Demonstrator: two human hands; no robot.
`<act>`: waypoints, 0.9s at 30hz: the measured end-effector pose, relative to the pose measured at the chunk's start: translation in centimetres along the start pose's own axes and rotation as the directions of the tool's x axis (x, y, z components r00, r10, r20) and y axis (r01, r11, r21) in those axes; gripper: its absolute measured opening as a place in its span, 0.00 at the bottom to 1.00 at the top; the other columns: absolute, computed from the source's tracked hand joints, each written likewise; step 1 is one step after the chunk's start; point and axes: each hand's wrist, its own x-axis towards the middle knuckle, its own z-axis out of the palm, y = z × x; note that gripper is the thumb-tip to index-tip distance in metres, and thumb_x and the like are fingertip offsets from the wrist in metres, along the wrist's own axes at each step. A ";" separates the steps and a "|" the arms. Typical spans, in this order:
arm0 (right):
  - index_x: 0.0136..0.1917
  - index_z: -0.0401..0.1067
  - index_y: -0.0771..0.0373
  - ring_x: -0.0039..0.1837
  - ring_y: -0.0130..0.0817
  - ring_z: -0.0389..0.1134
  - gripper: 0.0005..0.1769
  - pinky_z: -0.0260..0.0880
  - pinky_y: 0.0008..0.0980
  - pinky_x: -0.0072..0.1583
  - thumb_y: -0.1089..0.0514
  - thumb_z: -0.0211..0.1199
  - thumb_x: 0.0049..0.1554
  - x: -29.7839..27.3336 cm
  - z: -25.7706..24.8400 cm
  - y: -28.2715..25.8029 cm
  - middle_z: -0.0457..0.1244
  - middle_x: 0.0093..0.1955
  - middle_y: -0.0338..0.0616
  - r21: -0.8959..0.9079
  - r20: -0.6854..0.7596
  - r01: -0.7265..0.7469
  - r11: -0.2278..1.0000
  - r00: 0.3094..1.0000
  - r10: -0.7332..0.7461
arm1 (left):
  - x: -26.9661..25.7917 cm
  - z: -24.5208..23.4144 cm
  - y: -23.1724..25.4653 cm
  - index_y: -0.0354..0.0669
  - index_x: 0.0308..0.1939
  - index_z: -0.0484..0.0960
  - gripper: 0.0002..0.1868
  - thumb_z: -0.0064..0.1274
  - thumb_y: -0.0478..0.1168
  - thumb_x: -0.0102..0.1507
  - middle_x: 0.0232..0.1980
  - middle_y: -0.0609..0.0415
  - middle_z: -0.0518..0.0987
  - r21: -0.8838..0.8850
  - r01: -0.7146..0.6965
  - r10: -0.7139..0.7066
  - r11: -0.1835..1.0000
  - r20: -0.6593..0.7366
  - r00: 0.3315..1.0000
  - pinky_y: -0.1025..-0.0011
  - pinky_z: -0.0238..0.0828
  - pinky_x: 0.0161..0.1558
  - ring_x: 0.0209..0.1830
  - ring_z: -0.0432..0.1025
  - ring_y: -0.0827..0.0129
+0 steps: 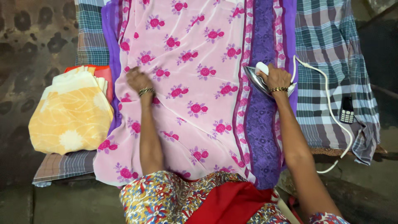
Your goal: The person irons a floral-patterned cloth by hand using a steam iron. The person spreads the cloth flat on a surface and moves the iron back and forth over several sections of the fabric.
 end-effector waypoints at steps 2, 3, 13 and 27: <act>0.44 0.74 0.56 0.36 0.50 0.71 0.34 0.64 0.50 0.35 0.22 0.63 0.54 0.1 0.1 0.0 0.68 0.32 0.51 -0.016 -0.011 -0.001 1.000 1.000 0.001 | 1.8 1.5 4.7 0.47 0.59 0.74 0.16 0.48 0.42 0.67 0.55 0.44 0.76 -0.110 -0.048 0.063 0.993 0.137 0.988 0.52 0.70 0.55 0.56 0.72 0.49; 0.44 0.74 0.56 0.36 0.50 0.71 0.34 0.63 0.49 0.35 0.22 0.63 0.54 0.1 0.1 0.0 0.67 0.32 0.51 -0.023 -0.010 -0.002 1.000 1.000 0.002 | 2.6 2.2 6.7 0.48 0.60 0.74 0.16 0.48 0.43 0.68 0.56 0.44 0.76 -0.146 -0.037 0.065 0.989 0.197 0.978 0.52 0.70 0.56 0.56 0.72 0.49; 0.44 0.74 0.57 0.31 0.45 0.69 0.35 0.61 0.46 0.32 0.22 0.62 0.54 0.1 -0.7 -0.8 0.66 0.29 0.48 -0.021 -0.011 -0.010 1.000 1.000 0.010 | 7.5 7.8 14.5 0.65 0.63 0.72 0.25 0.54 0.45 0.61 0.69 0.50 0.64 -0.171 0.178 -0.098 0.969 0.393 0.914 0.52 0.74 0.51 0.62 0.64 0.46; 0.45 0.74 0.58 0.29 0.44 0.69 0.33 0.61 0.44 0.31 0.25 0.63 0.56 0.6 -0.5 -0.9 0.66 0.28 0.46 -0.011 -0.008 0.007 1.000 1.000 -0.007 | 11.1 8.6 11.7 0.47 0.69 0.72 0.24 0.48 0.41 0.67 0.72 0.51 0.69 -0.128 0.079 -0.020 0.989 0.407 0.913 0.53 0.72 0.64 0.69 0.64 0.53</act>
